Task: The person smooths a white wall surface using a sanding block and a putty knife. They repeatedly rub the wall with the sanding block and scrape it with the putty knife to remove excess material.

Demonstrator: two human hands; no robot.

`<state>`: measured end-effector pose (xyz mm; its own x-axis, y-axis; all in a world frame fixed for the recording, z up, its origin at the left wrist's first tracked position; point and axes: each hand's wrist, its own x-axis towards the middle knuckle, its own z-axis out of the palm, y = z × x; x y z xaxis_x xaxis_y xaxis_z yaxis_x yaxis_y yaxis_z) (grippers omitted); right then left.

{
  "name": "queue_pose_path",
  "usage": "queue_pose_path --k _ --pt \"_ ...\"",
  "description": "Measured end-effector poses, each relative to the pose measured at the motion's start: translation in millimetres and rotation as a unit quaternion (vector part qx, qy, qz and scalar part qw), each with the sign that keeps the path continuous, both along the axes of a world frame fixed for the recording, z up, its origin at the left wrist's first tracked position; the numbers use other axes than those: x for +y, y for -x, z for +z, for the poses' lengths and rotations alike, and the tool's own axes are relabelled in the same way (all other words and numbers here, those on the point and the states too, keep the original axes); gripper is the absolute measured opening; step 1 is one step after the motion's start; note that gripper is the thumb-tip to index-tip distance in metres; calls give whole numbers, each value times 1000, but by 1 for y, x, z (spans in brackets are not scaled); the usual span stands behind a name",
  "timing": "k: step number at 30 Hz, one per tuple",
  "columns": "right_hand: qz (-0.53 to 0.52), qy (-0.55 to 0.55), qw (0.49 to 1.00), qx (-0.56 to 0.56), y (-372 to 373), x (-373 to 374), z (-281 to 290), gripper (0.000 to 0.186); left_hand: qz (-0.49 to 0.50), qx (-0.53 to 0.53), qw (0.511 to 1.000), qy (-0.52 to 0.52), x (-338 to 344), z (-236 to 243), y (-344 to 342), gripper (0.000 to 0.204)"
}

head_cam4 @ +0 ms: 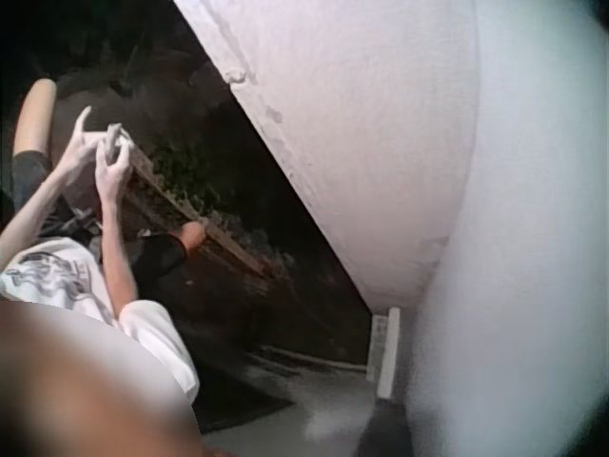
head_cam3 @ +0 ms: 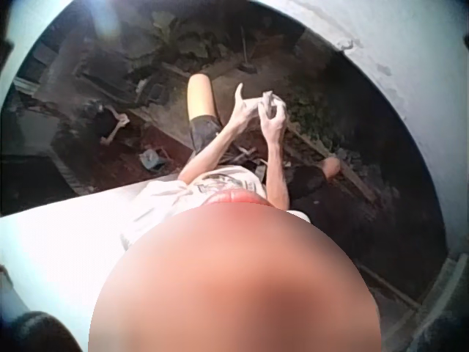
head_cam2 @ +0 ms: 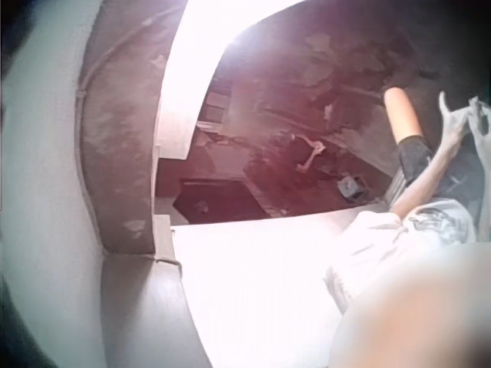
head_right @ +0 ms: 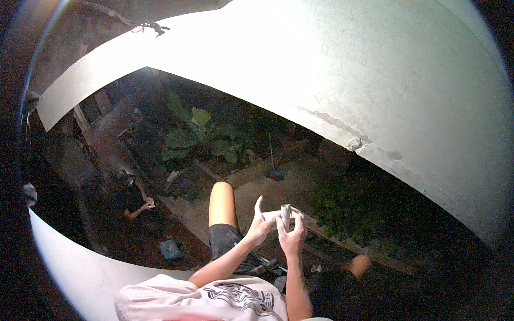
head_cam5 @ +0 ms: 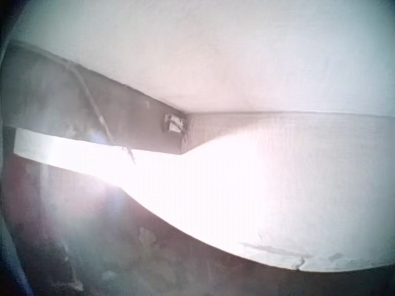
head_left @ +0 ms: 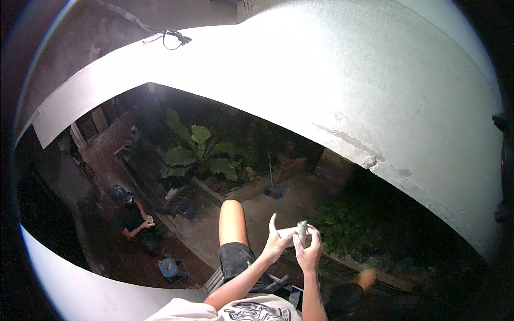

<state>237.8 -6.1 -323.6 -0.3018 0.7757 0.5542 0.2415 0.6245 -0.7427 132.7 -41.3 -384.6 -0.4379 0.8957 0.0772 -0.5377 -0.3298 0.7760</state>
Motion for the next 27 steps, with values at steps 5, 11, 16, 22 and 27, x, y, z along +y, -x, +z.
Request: queue_pose_path --k 5,11,16,22,27 --pt "-79 -58 995 -16 -4 -13 13 33 -177 -58 978 -89 3 47 5 47" --pt "-21 -74 994 -84 -32 -21 27 35 -124 96 987 44 -7 57 -26 44" --pt "13 80 983 166 -54 -11 3 57 -99 -88 987 92 -9 54 -33 36" --pt "104 388 877 262 -59 12 -36 46 -175 -16 983 60 -2 58 -27 27" --pt "-37 308 937 158 -43 9 7 38 -153 107 981 46 2 74 -27 42"
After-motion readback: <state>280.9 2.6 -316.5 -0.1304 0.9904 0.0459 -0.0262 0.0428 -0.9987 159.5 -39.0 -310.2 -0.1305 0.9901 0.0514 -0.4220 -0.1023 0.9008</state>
